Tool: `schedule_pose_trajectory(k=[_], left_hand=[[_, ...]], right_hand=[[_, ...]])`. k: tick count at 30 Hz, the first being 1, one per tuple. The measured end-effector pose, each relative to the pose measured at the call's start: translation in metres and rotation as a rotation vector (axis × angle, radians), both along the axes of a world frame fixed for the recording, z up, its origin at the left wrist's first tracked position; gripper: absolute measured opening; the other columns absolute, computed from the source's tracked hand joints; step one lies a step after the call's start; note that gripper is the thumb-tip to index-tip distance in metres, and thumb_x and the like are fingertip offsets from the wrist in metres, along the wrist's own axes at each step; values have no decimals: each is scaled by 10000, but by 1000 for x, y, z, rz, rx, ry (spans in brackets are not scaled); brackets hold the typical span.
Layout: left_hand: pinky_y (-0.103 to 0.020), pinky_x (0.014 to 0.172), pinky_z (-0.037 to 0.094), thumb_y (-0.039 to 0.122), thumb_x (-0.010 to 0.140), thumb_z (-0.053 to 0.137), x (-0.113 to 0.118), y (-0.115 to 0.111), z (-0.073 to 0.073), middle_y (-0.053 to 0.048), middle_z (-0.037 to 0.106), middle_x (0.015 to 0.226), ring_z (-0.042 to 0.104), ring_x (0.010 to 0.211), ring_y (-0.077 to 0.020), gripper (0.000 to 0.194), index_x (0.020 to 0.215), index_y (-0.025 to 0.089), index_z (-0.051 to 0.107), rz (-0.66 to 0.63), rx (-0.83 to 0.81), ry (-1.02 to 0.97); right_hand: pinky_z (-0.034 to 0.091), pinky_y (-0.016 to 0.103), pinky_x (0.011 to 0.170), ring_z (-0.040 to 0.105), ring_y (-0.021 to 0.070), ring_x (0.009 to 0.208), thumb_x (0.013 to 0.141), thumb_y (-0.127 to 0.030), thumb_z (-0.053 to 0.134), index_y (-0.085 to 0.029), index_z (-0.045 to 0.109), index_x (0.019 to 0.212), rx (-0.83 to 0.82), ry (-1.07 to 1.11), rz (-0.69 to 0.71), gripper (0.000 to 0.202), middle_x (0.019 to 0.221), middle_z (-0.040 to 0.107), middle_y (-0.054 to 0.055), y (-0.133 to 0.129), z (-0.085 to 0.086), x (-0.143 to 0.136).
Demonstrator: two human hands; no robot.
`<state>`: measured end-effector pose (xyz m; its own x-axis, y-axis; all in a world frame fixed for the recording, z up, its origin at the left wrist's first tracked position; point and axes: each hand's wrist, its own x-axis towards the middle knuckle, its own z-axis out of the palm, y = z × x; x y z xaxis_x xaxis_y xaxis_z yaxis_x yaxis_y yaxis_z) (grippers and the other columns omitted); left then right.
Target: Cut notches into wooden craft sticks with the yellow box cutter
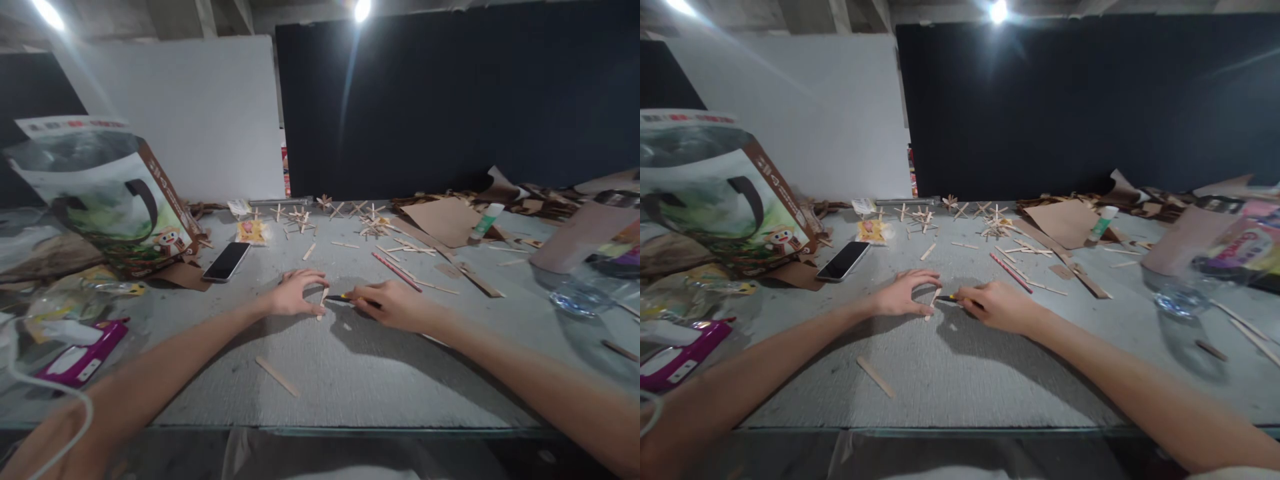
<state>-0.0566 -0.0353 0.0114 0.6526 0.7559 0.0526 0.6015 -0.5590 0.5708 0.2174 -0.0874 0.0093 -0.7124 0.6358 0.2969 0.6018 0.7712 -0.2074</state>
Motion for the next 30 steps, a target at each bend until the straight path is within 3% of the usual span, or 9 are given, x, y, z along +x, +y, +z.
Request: schedule_pose_trajectory(k=[6,9,13,16,21,24,30], left_hand=[[-521,1125,401,329,652,915,4,-10,-6,-171,679,1336,585,1301,-378,636,1236,195,700,118,-17,-188],[-408,964,504,254,774,797,11,-22,-7,-88,760,1047,710,1026,-261,645,1378,196,577,80,-161,-354],[-305,755,511,246,817,758,19,-31,-7,19,720,754,701,733,-182,719,1469,188,462,148,-269,-501],[-294,714,514,288,804,793,20,-30,-8,-8,749,750,696,688,-177,628,1366,160,544,215,-330,-572],[-291,698,530,417,775,846,20,-27,-9,-67,780,805,669,639,-151,396,1026,148,701,187,-401,-671],[-279,680,518,518,775,834,22,-28,-9,-91,775,812,645,635,-134,394,817,138,736,150,-413,-702],[-266,635,487,587,758,832,23,-34,-6,-87,758,788,608,609,-119,449,770,142,778,114,-443,-698]], right_hand=[[383,269,593,679,185,645,1078,-311,473,-185,673,1121,30,-11,-19,240,844,760,78,2,-1,0],[452,284,638,722,216,736,1082,-328,468,-189,660,1189,63,26,-31,260,938,778,98,8,-4,7],[541,316,743,750,241,895,1093,-325,438,-203,646,1297,136,128,-2,317,1080,777,116,21,-12,18],[565,345,802,737,242,942,1102,-313,419,-210,643,1355,236,210,31,353,1061,763,115,28,-17,20],[568,390,836,705,235,919,1087,-269,464,-253,659,1397,366,324,51,367,1036,752,106,30,-21,10],[566,407,876,707,238,976,1068,-221,495,-280,666,1401,337,372,35,379,1107,760,103,29,-24,6],[575,394,876,715,245,1004,1051,-194,504,-262,721,1314,222,429,-23,348,1115,766,103,31,-26,6]])
